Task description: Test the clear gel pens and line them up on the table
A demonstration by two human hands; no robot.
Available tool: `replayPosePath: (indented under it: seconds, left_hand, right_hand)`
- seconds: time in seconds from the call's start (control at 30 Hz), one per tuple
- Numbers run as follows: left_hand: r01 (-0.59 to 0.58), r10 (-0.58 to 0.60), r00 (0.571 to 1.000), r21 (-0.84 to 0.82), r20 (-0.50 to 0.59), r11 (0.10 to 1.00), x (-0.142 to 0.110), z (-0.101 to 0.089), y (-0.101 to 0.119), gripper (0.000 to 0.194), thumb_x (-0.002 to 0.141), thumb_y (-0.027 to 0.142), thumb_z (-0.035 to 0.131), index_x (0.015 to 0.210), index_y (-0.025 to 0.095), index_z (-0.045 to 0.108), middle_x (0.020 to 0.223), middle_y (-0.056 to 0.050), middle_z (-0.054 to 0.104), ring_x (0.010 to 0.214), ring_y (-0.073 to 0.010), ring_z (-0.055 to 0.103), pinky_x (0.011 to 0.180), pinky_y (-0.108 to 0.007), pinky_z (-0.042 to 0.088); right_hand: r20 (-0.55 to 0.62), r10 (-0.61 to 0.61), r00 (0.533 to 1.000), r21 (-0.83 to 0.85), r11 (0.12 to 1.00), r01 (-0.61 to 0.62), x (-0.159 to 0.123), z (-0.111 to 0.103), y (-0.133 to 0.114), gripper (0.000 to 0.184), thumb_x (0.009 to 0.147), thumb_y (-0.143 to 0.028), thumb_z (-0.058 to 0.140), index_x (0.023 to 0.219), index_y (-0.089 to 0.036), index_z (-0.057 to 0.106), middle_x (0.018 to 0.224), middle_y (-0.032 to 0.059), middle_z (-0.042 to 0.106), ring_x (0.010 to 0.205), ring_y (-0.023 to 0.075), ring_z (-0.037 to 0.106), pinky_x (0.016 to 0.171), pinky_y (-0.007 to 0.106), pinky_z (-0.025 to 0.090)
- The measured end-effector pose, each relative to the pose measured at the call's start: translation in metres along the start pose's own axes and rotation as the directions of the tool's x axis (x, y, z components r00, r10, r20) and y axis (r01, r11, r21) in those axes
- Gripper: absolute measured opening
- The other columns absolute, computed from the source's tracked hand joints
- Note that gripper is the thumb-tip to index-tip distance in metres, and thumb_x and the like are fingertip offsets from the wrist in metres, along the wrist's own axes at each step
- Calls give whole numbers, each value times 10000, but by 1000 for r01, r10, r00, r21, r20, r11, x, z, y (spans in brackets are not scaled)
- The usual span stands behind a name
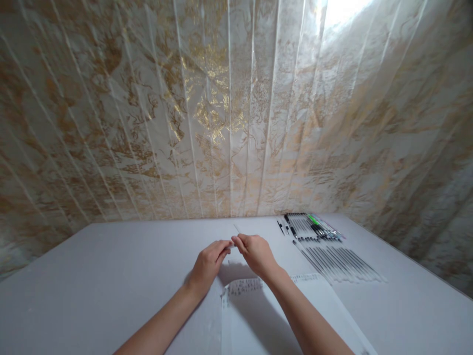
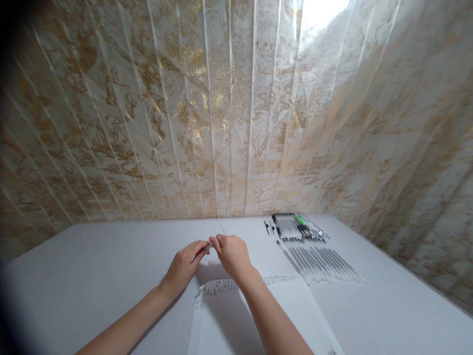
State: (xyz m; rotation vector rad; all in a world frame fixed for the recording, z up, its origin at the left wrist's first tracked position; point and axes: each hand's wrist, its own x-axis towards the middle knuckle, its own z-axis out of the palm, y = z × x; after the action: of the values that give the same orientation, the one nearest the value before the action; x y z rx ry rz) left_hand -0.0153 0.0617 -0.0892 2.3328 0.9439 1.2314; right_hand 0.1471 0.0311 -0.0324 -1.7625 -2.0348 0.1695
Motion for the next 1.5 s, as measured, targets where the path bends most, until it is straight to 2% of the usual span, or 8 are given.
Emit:
replayPosePath:
  seconds: [0.27, 0.47, 0.63, 0.8, 1.0, 1.2, 1.37, 1.5]
  left_hand:
    - [-11, 11, 1000, 10, -20, 1000, 0, 0, -2, 196, 923, 219, 443, 1009, 214, 619, 868, -18, 697, 778, -150, 654, 754, -268, 515]
    - [-17, 18, 999, 16, -32, 1000, 0, 0, 1, 195, 919, 227, 447, 976, 217, 633, 865, -21, 710, 788, -155, 666, 766, -271, 529]
    - [-9, 10, 999, 28, -32, 1000, 1, -1, 4, 196, 911, 211, 460, 990, 217, 640, 889, -21, 717, 799, -153, 671, 782, -266, 530]
    - [0, 1, 1000, 34, -29, 999, 2, -1, 5, 186, 906, 203, 467, 981, 205, 637, 868, -24, 716, 791, -152, 674, 774, -257, 526]
    - [16, -15, 999, 24, -32, 1000, 1, -1, 6, 195, 903, 218, 468, 974, 223, 650, 890, -18, 730, 806, -152, 682, 783, -253, 530]
    - [68, -67, 994, 4, -91, 998, 8, -10, 10, 192, 902, 308, 495, 949, 222, 660, 935, -35, 736, 865, -183, 686, 811, -293, 526]
    - [194, -244, 956, -276, -161, 941, 21, -27, 50, 251, 916, 392, 497, 1020, 217, 644, 1077, -54, 708, 1013, -201, 646, 914, -328, 483]
    - [183, -256, 961, -456, -103, 871, 21, -25, 70, 284, 932, 396, 473, 1091, 210, 617, 1180, -73, 664, 1082, -207, 609, 930, -322, 473]
  right_hand:
    - [10, -61, 998, 128, 990, 59, -1, -1, 2, 225, 950, -344, 466, 876, -197, 620, 764, 18, 677, 667, 146, 578, 573, 220, 293]
    - [87, 56, 995, 192, 979, -72, 1, -5, 3, 532, 1004, -410, 276, 630, -185, 581, 572, 13, 605, 562, 133, 538, 569, 226, 290]
    - [30, -33, 999, 204, 979, 27, 2, -2, 3, 208, 956, -289, 448, 845, -189, 594, 731, 20, 660, 658, 140, 566, 570, 212, 278]
    - [48, 50, 998, 157, 986, -57, 2, 1, 2, 454, 999, -364, 322, 669, -189, 579, 603, 18, 618, 559, 133, 531, 555, 227, 268]
    - [-10, -8, 1000, 235, 972, 10, 1, 6, 4, 216, 939, -268, 452, 776, -197, 575, 665, 16, 621, 618, 147, 538, 564, 228, 260]
    - [18, 41, 999, 467, 883, -45, 7, 18, 6, 444, 978, -357, 284, 641, -184, 515, 516, -29, 467, 476, 110, 455, 502, 213, 319]
    - [61, -158, 985, 753, 655, 58, 3, 6, -4, 211, 845, -302, 524, 998, -176, 596, 653, -39, 512, 505, 94, 434, 430, 178, 337]
    - [35, -224, 974, 735, 666, 127, -2, 3, -19, 142, 792, -271, 593, 766, -147, 658, 580, -32, 514, 529, 93, 422, 494, 199, 335]
